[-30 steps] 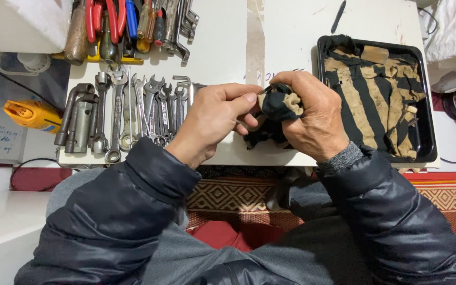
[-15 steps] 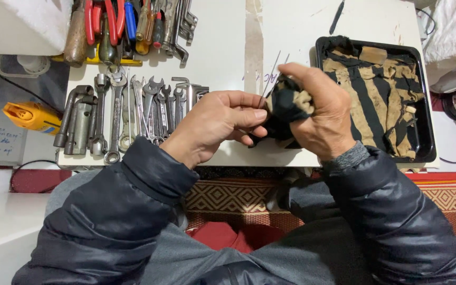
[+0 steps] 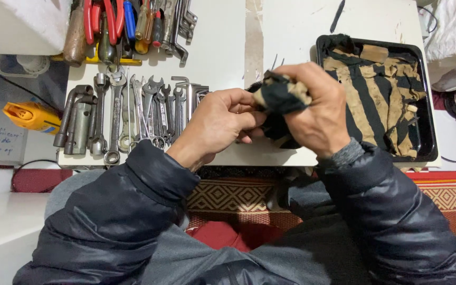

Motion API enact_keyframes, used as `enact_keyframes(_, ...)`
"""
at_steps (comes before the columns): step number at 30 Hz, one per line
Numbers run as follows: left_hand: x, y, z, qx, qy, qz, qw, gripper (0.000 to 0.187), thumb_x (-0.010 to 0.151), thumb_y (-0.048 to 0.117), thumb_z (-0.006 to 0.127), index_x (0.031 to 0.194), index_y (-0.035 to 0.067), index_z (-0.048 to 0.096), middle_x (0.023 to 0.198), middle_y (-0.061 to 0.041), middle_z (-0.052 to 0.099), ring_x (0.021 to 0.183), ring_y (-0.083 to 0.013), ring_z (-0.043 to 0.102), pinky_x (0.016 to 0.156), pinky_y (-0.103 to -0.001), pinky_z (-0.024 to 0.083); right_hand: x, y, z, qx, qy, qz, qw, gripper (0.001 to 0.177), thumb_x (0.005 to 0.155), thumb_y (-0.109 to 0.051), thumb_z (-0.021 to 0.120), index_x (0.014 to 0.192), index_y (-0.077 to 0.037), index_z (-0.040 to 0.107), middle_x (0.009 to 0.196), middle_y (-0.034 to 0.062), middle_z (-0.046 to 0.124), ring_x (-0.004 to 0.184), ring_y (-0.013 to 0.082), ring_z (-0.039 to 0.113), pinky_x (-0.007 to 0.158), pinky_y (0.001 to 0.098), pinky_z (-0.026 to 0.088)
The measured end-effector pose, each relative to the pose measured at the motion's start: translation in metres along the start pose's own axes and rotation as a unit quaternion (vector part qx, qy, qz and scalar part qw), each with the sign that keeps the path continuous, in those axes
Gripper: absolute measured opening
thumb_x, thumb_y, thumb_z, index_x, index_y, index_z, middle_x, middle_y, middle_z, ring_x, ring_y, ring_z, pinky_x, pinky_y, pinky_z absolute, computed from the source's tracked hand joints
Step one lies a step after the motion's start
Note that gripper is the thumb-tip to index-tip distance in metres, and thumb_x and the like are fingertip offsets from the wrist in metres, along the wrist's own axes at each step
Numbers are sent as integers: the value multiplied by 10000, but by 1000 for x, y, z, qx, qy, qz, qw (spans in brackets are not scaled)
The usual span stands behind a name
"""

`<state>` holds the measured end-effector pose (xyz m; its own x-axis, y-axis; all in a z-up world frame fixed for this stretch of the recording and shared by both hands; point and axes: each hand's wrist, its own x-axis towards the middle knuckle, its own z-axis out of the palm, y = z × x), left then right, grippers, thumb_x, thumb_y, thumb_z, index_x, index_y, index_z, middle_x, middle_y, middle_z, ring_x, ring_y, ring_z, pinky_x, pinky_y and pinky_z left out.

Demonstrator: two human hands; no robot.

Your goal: The person sits at a workbench and wipes various metal tools, including Allen keys and a screwdriver, using a striped cloth. They handle each tool individually, cleaning it before placing it back on the table or into a tray.

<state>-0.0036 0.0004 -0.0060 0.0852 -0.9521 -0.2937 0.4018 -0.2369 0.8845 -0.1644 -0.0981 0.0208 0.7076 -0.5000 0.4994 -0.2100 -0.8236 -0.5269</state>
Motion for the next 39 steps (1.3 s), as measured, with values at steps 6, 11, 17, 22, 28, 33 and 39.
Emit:
enact_keyframes(6,0,0,2,26,-8,4,1000,266,863,-31,697,1124,-81,681,803,-102,683,630,-153,696,510,-221,533,2,10,-3,-7,70,48,996,193,979,-93,795,1107,-8,678,958,90,693,767,157,591,630,291,479)
enact_keyframes(11,1,-3,-1,31,-11,13,999,206,883,-37,678,1087,-41,709,772,-80,689,634,-124,666,534,-209,511,-2,5,2,37,28,25,999,194,986,-153,752,1058,11,678,910,96,667,712,149,552,587,286,447)
enact_keyframes(17,1,-3,0,23,-6,21,1000,273,839,-123,632,1075,-15,714,833,-97,731,660,-149,676,530,-213,501,-3,8,0,54,4,23,998,209,944,-123,790,1072,-2,676,949,111,693,763,155,619,639,277,527)
enact_keyframes(22,-1,-3,1,23,-18,16,999,222,872,-42,696,1093,-61,684,820,-96,671,630,-160,696,514,-224,516,-1,7,-7,34,80,67,994,201,956,12,755,1146,14,688,1005,95,706,827,162,618,714,277,501)
enact_keyframes(28,1,-3,-1,35,-18,31,999,253,851,-76,668,1098,-37,708,803,-90,704,624,-133,664,513,-203,486,-6,12,2,66,21,50,996,206,954,-111,780,1105,-17,675,960,96,701,755,147,608,619,273,499)
enact_keyframes(33,4,-4,-3,48,-4,31,998,266,823,-101,618,1053,-9,717,823,-95,717,654,-152,672,535,-226,501,-3,0,-1,41,-3,41,998,218,926,-53,775,1120,11,699,954,105,684,781,169,609,685,290,495)
enact_keyframes(39,-1,3,3,38,-39,22,998,271,873,-58,668,1142,-81,679,832,-110,690,617,-141,680,507,-211,520,-2,17,-12,47,87,53,994,280,979,-39,809,1203,-11,643,1087,147,701,919,220,670,791,333,575)
